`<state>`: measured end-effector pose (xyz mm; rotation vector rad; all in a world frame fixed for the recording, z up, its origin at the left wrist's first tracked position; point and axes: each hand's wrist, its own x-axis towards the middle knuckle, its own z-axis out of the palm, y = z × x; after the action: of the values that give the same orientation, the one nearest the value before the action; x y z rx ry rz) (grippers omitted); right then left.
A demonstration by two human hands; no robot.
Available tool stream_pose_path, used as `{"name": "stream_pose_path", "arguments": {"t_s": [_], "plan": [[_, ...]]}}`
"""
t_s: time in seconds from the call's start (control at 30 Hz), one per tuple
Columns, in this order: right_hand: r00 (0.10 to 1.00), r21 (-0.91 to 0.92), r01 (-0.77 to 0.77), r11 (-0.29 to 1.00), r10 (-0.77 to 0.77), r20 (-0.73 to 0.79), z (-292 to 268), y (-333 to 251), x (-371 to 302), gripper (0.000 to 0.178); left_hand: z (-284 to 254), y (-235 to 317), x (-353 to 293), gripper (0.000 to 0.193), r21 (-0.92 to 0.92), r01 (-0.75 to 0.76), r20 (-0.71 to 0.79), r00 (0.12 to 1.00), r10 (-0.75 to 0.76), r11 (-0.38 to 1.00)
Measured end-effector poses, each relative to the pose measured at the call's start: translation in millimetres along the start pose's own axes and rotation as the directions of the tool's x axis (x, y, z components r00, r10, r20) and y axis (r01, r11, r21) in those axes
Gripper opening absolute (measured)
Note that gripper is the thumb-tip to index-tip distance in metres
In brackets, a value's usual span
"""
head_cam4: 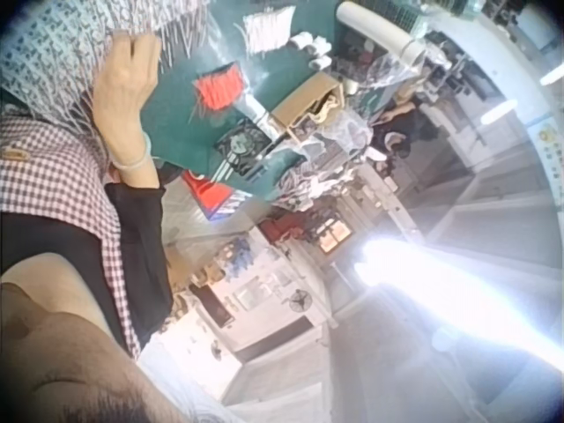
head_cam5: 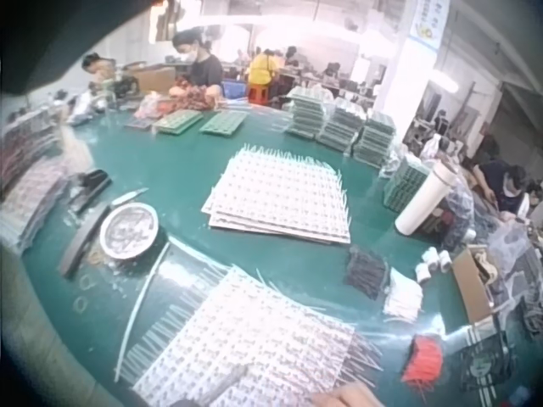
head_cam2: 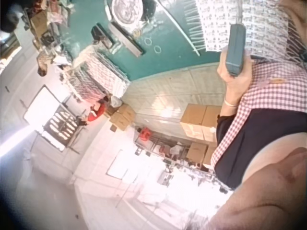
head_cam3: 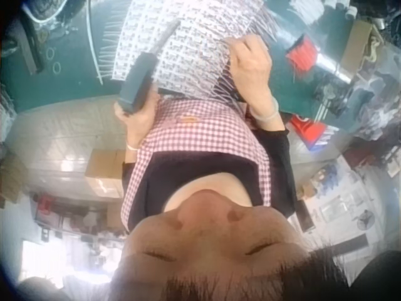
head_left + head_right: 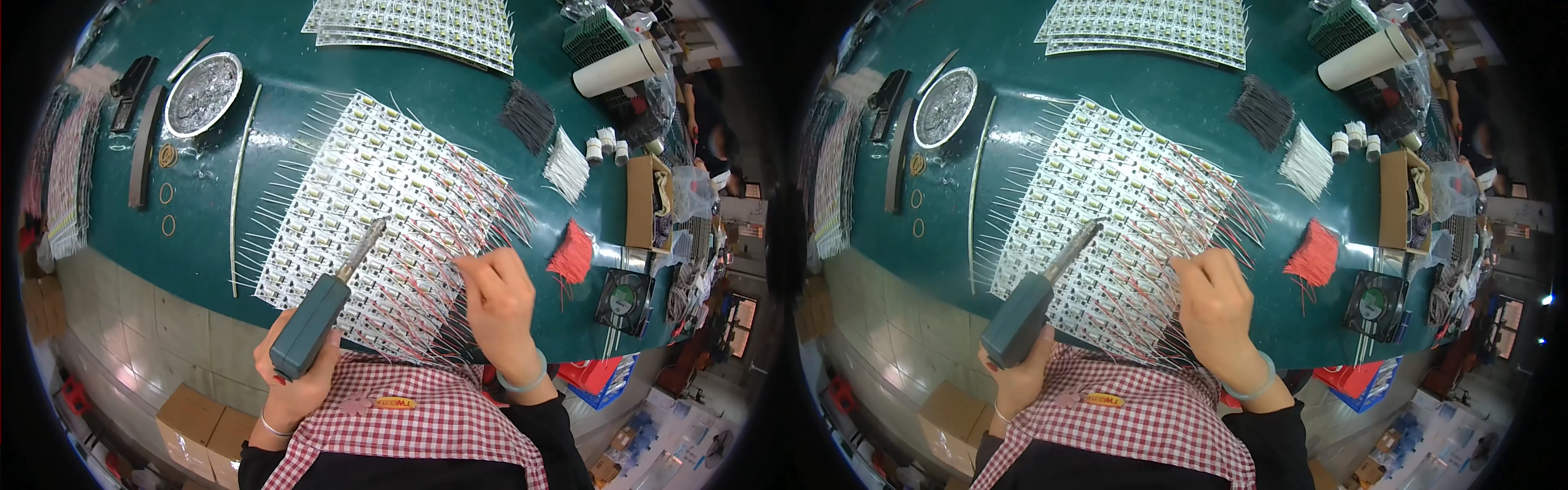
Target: The person uses a soldering iron to attach red and black wires to a large LED strip panel. They repeatedly pick up wires, position them on the panel, and apply the soldering iron to secure the connections. The person works methodically across the panel, handling individual wires one at a time.
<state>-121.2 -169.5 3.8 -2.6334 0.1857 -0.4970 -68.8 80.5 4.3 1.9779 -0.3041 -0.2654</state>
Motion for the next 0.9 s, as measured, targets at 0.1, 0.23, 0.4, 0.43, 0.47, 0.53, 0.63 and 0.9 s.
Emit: {"name": "stream_pose_path", "arguments": {"t_s": [0.1,0.23,0.4,0.43,0.47,0.53,0.63,0.9], "plan": [[1.000,0.040,0.009,0.999,-0.008,-0.023,-12,-13,0,0.030,1,-4,-4,0.019,-0.053,0.046,-0.029,0.998,-0.047,0.998],[0.993,0.132,0.087,0.987,-0.076,-0.087,26,-16,3,0.028,0,-3,-6,0.018,-0.039,-0.003,-0.036,0.999,0.001,0.999],[0.990,0.115,0.115,0.987,-0.105,-0.093,59,-4,0,0.026,-4,4,-9,0.018,-0.047,0.057,0.016,0.998,-0.056,0.997],[0.990,0.110,0.119,0.987,-0.109,-0.092,61,-4,0,0.026,-4,2,-10,0.019,-0.049,0.068,0.021,0.998,-0.067,0.996],[0.989,0.104,0.122,0.987,-0.113,-0.091,62,-3,-1,0.026,-3,1,-11,0.018,-0.045,0.060,0.022,0.998,-0.059,0.997],[0.989,0.090,0.122,0.989,-0.113,-0.092,63,-4,0,0.026,-3,0,-11,0.017,-0.040,0.044,0.027,0.999,-0.043,0.998],[0.989,0.071,0.125,0.990,-0.119,-0.089,64,-3,-1,0.026,1,-2,-11,0.016,-0.034,-0.004,-0.002,1.000,0.004,0.999],[0.988,0.045,0.138,0.989,-0.134,-0.075,63,-5,0,0.027,9,-6,-11,0.017,-0.068,0.006,-0.031,0.999,-0.008,0.998]]}}
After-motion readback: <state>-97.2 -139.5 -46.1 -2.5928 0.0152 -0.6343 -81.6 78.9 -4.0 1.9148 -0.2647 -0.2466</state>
